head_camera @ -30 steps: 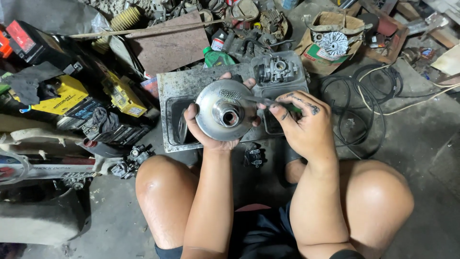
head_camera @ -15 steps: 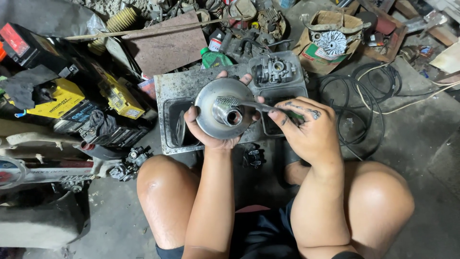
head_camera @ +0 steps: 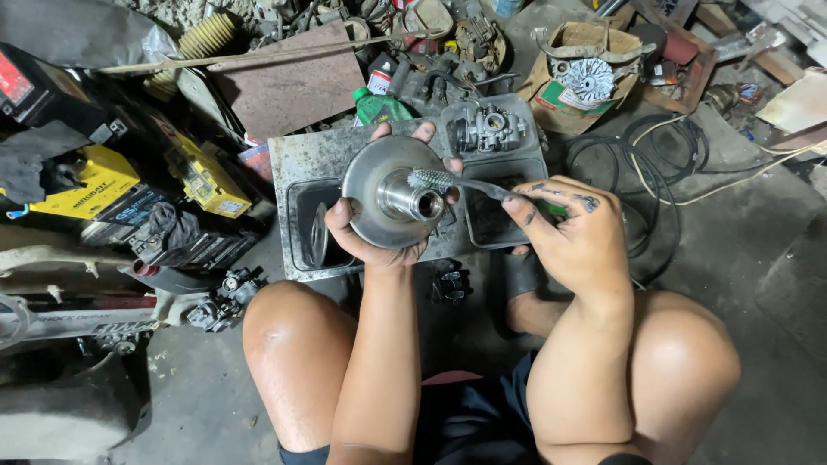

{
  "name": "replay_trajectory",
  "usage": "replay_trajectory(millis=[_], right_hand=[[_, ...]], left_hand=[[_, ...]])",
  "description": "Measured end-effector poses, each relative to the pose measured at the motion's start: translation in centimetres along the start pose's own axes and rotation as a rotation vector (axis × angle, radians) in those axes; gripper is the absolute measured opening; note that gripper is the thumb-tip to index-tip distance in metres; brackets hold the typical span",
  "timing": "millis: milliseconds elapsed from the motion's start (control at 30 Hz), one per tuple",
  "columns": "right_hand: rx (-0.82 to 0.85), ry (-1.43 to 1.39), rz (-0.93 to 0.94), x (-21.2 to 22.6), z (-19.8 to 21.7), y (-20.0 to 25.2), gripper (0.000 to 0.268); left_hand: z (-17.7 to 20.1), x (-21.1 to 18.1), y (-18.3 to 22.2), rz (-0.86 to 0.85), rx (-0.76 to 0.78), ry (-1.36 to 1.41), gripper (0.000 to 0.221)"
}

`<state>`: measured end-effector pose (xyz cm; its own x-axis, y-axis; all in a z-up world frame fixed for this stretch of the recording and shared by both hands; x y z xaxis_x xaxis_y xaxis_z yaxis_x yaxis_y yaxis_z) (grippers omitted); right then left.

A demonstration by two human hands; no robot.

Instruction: Cleaning the surface of a motorcycle pulley using a wire brush to remove debris or rust.

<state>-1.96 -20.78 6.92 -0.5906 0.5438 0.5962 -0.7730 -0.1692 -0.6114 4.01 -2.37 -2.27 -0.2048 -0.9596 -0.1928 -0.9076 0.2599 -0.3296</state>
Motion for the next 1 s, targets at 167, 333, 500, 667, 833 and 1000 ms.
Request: replay_trajectory(millis=[167, 333, 500, 667, 833, 1000], right_hand=[[-0.023, -0.012, -0.005, 0.8, -0.3, -0.6, 0.012], [-0.039, -0.124, -0.053, 1.2, -1.4, -1.0, 0.011], [-0.012, 0.029, 0.004, 1.9, -1.1, -1.7, 0.013], [-0.011, 0.084, 0.005, 1.6, -1.4, -1.5, 0.014], [-0.01, 0.065, 0.019, 1.4, -2.1, -1.6, 0.014], [0.012, 0.017, 0.014, 1.7, -2.8, -2.0, 0.012]], left_hand=[[0.1, 0.2, -0.1, -0.021, -0.007, -0.002, 0.09], [0.6, -0.6, -0.2, -0.071, -0.025, -0.033, 0.09], [0.3, -1.1, 0.0, -0.139, -0.09, -0.054, 0.088], [0.7, -1.8, 0.4, -0.158, -0.132, -0.054, 0.089], [0.8, -2.9, 0.8, -0.186, -0.151, -0.025, 0.089], [0.3, -3.7, 0.9, -0.23, -0.207, -0.02, 0.089]])
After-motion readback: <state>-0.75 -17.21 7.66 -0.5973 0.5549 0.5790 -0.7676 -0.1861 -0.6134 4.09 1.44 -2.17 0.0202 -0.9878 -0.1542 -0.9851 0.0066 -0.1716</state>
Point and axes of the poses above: each hand's wrist, its own y-axis away from the middle knuckle, its own z-axis out of the back of the hand, x = y × z, the point moved 1 cm from there along -y, towards the middle knuckle, and after that the axes turned 11 degrees about z, right-handed, at the moved point
